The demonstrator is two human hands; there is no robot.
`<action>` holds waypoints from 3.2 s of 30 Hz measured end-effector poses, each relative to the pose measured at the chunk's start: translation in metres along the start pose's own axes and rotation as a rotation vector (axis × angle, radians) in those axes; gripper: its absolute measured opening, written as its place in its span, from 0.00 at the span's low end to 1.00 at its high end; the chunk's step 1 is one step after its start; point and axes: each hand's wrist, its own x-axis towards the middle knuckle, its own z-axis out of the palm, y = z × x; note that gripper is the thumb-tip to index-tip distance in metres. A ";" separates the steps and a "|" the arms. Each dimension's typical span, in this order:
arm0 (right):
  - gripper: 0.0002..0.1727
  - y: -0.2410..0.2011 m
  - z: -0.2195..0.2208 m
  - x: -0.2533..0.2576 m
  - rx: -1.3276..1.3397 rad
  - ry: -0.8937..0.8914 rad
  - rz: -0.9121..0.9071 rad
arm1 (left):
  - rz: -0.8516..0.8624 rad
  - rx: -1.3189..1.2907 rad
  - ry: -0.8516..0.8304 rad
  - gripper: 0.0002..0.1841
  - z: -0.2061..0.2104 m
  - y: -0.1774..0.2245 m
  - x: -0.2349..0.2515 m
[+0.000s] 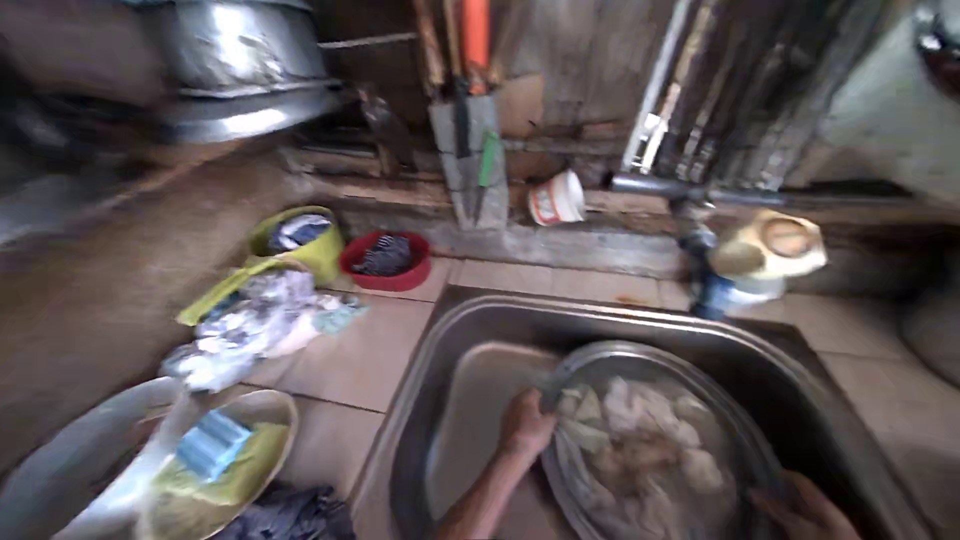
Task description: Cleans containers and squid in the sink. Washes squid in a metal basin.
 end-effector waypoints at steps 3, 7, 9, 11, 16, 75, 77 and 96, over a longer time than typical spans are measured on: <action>0.34 -0.005 0.002 -0.002 -0.179 0.106 -0.013 | 0.052 0.152 0.008 0.28 -0.008 0.014 -0.007; 0.41 -0.027 0.024 -0.010 -0.683 0.292 -0.485 | 0.432 0.515 0.109 0.38 0.017 0.028 -0.027; 0.36 -0.036 0.043 -0.012 -0.776 0.062 -0.546 | 0.557 0.573 -0.042 0.42 0.040 0.030 -0.032; 0.38 -0.040 0.063 -0.008 -0.876 -0.211 -0.441 | 0.541 0.683 -0.189 0.51 0.060 0.032 -0.030; 0.45 -0.048 0.084 0.007 -0.936 -0.453 -0.145 | 0.421 0.792 -0.292 0.56 0.083 0.031 -0.010; 0.11 -0.204 -0.003 -0.017 0.055 -0.131 -0.764 | 0.705 0.018 -0.397 0.28 0.003 0.082 -0.011; 0.10 -0.190 -0.010 -0.007 -0.081 -0.051 -0.780 | 0.623 0.220 -0.324 0.17 0.005 0.065 0.001; 0.21 -0.111 0.056 0.058 -0.384 -0.498 -0.136 | 0.467 0.434 -0.385 0.35 0.047 0.086 0.012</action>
